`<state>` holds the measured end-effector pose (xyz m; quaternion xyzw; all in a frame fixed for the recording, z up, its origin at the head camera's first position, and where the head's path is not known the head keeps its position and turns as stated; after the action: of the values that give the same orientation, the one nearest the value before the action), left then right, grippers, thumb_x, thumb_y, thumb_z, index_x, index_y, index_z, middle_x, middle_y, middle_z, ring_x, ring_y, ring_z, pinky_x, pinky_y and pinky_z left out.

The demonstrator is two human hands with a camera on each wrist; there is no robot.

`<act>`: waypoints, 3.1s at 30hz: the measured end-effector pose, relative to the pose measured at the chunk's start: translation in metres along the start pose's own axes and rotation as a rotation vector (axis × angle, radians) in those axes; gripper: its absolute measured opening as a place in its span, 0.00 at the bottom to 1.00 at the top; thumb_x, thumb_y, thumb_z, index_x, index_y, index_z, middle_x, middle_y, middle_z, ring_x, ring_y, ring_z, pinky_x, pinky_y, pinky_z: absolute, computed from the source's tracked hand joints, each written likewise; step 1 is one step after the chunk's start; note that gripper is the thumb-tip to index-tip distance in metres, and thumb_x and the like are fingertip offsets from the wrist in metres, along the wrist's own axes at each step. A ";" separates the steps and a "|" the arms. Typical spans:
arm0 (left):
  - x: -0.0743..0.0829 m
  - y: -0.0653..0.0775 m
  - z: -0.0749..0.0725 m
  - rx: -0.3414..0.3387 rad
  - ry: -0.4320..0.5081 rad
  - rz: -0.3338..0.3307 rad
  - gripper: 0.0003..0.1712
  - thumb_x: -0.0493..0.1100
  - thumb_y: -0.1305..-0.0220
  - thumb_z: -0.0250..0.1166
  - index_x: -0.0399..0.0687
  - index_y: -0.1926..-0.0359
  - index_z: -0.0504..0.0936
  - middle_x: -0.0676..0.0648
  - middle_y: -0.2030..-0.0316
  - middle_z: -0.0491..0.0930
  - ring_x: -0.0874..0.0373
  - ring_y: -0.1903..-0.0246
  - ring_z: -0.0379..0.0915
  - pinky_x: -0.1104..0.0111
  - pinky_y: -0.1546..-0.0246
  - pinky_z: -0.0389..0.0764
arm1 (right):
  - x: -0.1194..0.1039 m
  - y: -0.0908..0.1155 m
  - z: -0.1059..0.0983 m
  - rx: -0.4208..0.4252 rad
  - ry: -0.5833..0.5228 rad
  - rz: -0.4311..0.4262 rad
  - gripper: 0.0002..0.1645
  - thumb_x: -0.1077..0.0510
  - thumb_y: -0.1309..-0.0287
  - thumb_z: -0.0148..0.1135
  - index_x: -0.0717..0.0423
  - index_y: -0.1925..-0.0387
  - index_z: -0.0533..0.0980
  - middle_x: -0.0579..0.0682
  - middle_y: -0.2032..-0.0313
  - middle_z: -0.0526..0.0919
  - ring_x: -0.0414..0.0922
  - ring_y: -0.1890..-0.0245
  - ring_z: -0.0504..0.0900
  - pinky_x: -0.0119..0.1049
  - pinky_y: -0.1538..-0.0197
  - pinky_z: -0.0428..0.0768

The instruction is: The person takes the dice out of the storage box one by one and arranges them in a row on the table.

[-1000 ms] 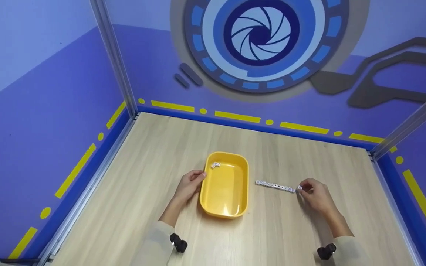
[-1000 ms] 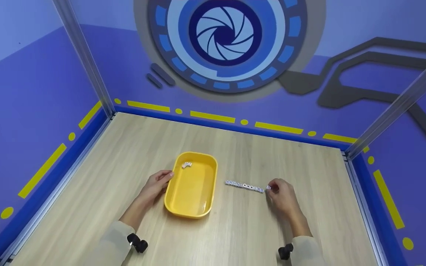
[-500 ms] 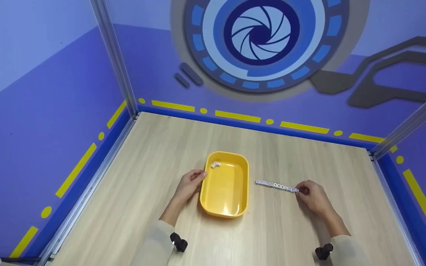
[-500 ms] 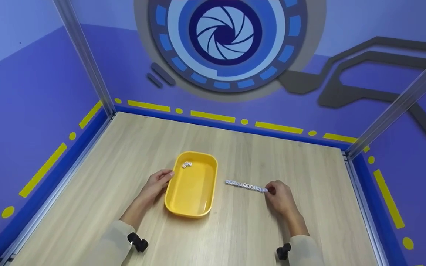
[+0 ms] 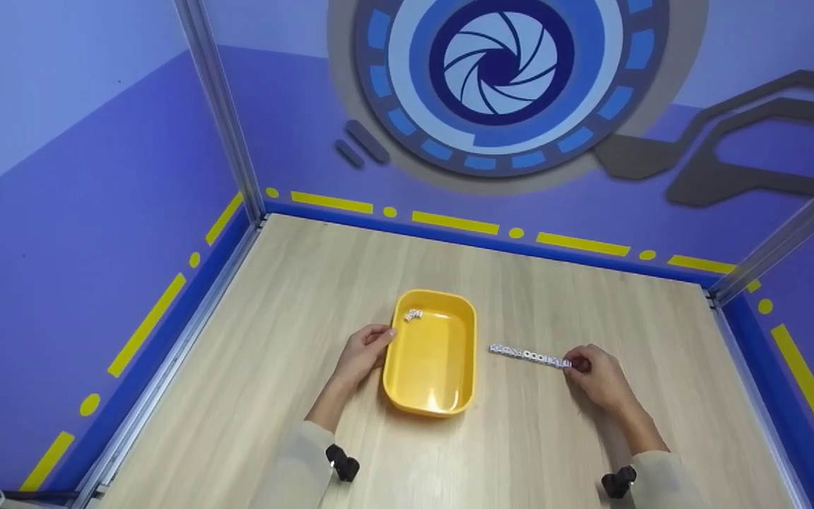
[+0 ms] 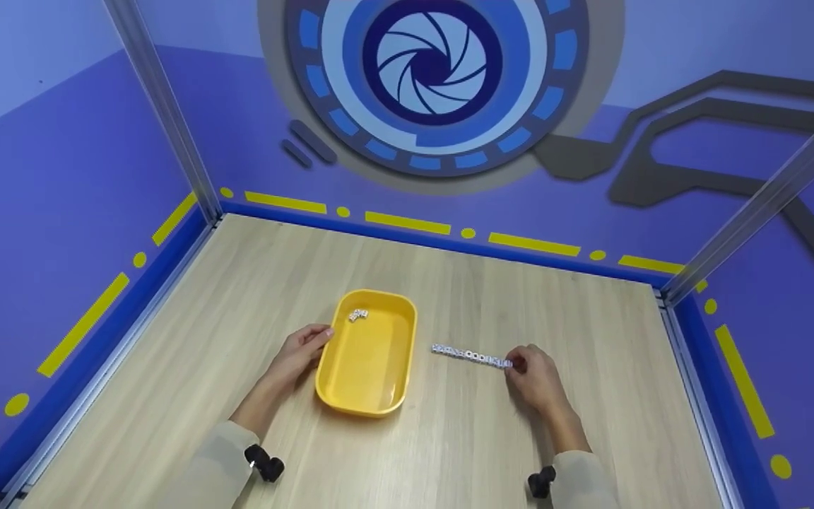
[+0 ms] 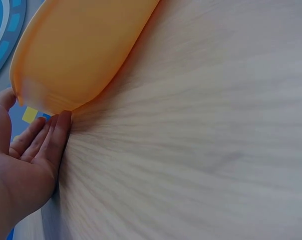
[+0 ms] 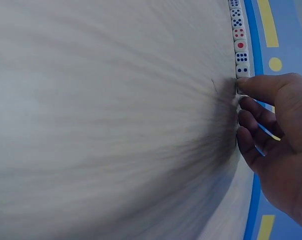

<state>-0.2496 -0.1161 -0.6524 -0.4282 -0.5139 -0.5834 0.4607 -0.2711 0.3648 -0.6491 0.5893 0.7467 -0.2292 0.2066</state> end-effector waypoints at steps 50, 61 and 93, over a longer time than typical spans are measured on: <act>-0.011 -0.007 0.003 0.013 0.006 0.005 0.26 0.55 0.33 0.66 0.42 0.43 0.78 0.36 0.48 0.80 0.49 0.53 0.82 0.63 0.57 0.84 | -0.221 -0.117 0.150 0.088 -0.340 -0.047 0.15 0.60 0.43 0.72 0.61 0.55 0.81 0.55 0.59 0.83 0.48 0.58 0.81 0.41 0.53 0.81; -0.008 -0.006 0.003 0.022 0.011 0.005 0.26 0.55 0.32 0.65 0.42 0.42 0.77 0.37 0.49 0.80 0.47 0.53 0.82 0.63 0.59 0.85 | -0.220 -0.118 0.153 0.058 -0.257 -0.047 0.16 0.61 0.42 0.70 0.61 0.53 0.81 0.55 0.57 0.82 0.47 0.57 0.79 0.43 0.50 0.80; -0.007 -0.010 0.004 0.004 0.017 0.026 0.27 0.56 0.33 0.65 0.43 0.42 0.78 0.36 0.47 0.80 0.45 0.50 0.81 0.63 0.57 0.85 | -0.218 -0.117 0.161 -0.014 0.081 -0.138 0.03 0.60 0.39 0.66 0.53 0.65 0.77 0.47 0.65 0.74 0.46 0.63 0.73 0.41 0.56 0.77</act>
<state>-0.2574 -0.1106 -0.6604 -0.4288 -0.5055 -0.5798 0.4738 -0.3307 0.0758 -0.6414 0.5436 0.7950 -0.2137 0.1638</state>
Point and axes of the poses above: each hand's wrist, its own y-axis away from the middle knuckle, its own z-axis out of the palm, x = y × z, the point moved 1 cm from there along -y, towards the middle knuckle
